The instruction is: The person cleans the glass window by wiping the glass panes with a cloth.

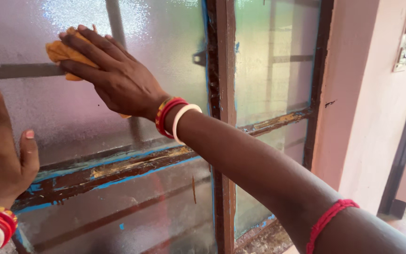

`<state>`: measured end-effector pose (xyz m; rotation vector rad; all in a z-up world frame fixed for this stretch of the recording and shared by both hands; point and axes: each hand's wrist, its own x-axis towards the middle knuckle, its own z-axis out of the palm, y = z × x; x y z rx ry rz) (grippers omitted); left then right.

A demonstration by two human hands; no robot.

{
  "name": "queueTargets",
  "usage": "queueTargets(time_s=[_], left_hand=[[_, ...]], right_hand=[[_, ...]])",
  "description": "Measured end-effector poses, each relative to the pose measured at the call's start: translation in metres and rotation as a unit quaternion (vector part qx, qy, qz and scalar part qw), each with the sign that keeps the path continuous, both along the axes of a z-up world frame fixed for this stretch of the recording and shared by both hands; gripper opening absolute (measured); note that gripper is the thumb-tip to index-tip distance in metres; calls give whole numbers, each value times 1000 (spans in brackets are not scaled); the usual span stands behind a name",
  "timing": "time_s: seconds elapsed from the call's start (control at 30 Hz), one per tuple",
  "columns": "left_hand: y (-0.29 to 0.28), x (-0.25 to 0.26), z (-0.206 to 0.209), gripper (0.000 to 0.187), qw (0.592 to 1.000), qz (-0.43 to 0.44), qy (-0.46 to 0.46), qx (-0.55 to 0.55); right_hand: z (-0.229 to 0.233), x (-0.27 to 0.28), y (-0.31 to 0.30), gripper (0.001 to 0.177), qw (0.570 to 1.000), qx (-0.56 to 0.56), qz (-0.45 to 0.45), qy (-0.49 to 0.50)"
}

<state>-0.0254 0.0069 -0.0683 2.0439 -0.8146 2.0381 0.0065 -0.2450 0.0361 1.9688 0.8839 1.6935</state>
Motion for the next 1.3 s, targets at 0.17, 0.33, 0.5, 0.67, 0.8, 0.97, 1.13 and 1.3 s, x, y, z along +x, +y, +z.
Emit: queueTargets(time_s=[0.17,0.33,0.5,0.67,0.8,0.97,1.13,1.3], left_hand=[[-13,-17,-5,64,996,56,38,-52],[-15,-26,-8,65,994,14,65,-91],[-14,-23,-8,65,994,15,55,-89],[-11,-15,-8,64,994,56,47,-84],[-9,-12,-10,63,993,80,40,-78],[-8,-9,-10,64,992,86,41,-81],[-9,-10,-12,64,992,89,41,-81],[-7,-12,-12,63,992,101,39,-72]], right_hand=[[-38,-4,12,55,996,-69,51,-10],[-88,-11,-7,54,965,-196,140,103],[-61,0,-24,55,954,-233,172,82],[20,2,-53,53,983,-97,151,43],[82,-2,-92,43,980,-71,116,-145],[118,-1,-128,38,986,23,134,-93],[100,-3,-130,41,979,53,176,-90],[64,-18,-141,43,988,-36,140,-49]])
